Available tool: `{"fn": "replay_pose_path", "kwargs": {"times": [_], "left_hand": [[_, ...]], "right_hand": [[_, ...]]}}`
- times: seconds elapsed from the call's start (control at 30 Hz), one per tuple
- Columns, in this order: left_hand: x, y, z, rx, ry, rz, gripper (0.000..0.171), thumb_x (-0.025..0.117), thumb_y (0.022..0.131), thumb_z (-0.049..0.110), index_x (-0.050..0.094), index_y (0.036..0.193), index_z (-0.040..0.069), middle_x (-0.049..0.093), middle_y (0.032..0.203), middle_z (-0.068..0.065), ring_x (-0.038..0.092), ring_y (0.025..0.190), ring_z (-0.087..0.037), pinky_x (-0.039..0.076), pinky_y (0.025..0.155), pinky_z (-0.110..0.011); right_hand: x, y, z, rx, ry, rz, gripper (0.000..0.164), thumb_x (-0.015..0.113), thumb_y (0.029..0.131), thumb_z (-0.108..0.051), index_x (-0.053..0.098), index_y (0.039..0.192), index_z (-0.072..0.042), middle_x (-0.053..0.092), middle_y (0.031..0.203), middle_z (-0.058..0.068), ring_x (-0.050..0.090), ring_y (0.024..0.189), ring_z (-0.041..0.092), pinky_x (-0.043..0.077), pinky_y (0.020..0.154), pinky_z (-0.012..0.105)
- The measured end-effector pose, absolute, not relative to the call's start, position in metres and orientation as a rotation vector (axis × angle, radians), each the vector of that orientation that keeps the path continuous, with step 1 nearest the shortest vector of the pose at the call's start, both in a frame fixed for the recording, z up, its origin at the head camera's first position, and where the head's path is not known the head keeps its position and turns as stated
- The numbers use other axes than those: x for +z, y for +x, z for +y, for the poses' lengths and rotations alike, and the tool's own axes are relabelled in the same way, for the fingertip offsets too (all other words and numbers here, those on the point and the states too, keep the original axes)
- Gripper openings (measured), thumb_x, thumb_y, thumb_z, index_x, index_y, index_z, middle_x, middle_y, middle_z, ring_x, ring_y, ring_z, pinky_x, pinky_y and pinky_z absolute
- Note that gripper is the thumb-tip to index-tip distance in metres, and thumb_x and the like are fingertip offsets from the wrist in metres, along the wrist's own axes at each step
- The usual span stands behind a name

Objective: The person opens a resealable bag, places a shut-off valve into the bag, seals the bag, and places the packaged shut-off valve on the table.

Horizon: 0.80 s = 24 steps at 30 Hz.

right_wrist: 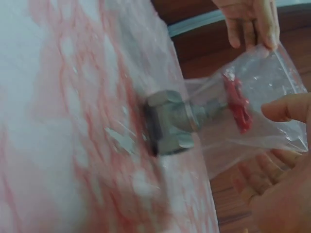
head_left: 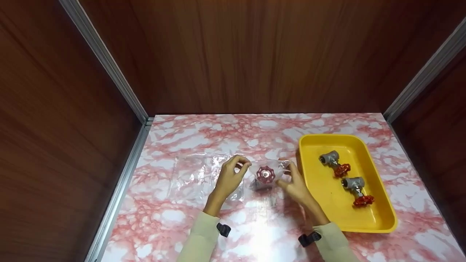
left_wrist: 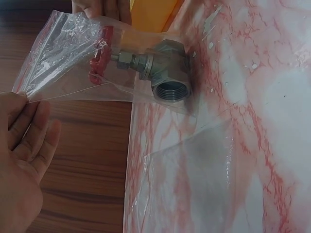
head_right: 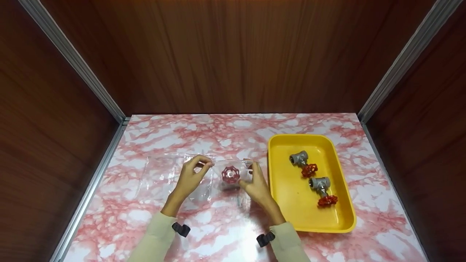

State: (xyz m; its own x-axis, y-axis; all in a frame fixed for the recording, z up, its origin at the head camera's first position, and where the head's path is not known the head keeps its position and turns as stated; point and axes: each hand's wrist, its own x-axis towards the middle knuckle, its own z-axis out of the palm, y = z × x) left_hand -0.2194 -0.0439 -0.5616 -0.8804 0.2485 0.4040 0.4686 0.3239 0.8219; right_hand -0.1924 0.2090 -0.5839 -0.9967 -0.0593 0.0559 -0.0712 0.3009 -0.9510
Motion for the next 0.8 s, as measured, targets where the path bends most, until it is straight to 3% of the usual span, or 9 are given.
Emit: {"fn": "replay_pose_path", "kwargs": {"times": [0.2, 0.3, 0.43, 0.6, 0.8], "left_hand": [[-0.563, -0.220, -0.042, -1.573, -0.651, -2.373, 0.013, 0.066, 0.107, 0.021, 0.070, 0.109, 0.009, 0.074, 0.106, -0.004, 0.070, 0.099, -0.015, 0.061, 0.089, -0.034], [-0.563, -0.220, -0.041, -1.577, -0.644, -2.371, 0.013, 0.067, 0.107, 0.020, 0.070, 0.109, 0.007, 0.074, 0.106, -0.004, 0.070, 0.100, -0.016, 0.061, 0.088, -0.035], [-0.563, -0.221, -0.041, -1.598, -0.645, -2.369, 0.018, 0.066, 0.107, 0.019, 0.070, 0.111, 0.003, 0.074, 0.108, -0.005, 0.070, 0.102, -0.018, 0.062, 0.089, -0.039], [-0.565, -0.220, -0.040, -1.625, -0.656, -2.375, 0.019, 0.065, 0.108, 0.019, 0.068, 0.115, 0.002, 0.071, 0.112, -0.006, 0.069, 0.105, -0.018, 0.061, 0.090, -0.037], [-0.573, -0.219, -0.039, -1.696, -0.674, -2.354, 0.027, 0.069, 0.105, 0.016, 0.061, 0.128, 0.004, 0.066, 0.122, -0.010, 0.068, 0.108, -0.022, 0.062, 0.090, -0.035]], "right_hand": [[-0.591, -0.186, 0.203, 1.881, 0.104, -2.625, 0.091, 0.078, 0.087, -0.003, 0.027, 0.162, -0.003, 0.038, 0.161, 0.036, 0.032, 0.154, 0.056, 0.026, 0.126, 0.071], [-0.595, -0.185, 0.200, 1.875, 0.118, -2.627, 0.095, 0.080, 0.089, -0.005, 0.024, 0.166, -0.003, 0.036, 0.164, 0.035, 0.029, 0.156, 0.055, 0.020, 0.128, 0.070], [-0.599, -0.186, 0.197, 1.898, 0.135, -2.571, 0.086, 0.079, 0.092, -0.003, 0.032, 0.164, -0.003, 0.044, 0.160, 0.033, 0.039, 0.151, 0.054, 0.031, 0.125, 0.066], [-0.603, -0.186, 0.195, 1.977, 0.107, -2.529, 0.075, 0.075, 0.095, 0.000, 0.038, 0.160, -0.004, 0.050, 0.155, 0.034, 0.050, 0.143, 0.055, 0.053, 0.111, 0.059], [-0.606, -0.186, 0.194, 2.016, 0.077, -2.511, 0.070, 0.075, 0.095, 0.001, 0.044, 0.158, -0.006, 0.055, 0.151, 0.031, 0.057, 0.138, 0.052, 0.061, 0.102, 0.049]]}}
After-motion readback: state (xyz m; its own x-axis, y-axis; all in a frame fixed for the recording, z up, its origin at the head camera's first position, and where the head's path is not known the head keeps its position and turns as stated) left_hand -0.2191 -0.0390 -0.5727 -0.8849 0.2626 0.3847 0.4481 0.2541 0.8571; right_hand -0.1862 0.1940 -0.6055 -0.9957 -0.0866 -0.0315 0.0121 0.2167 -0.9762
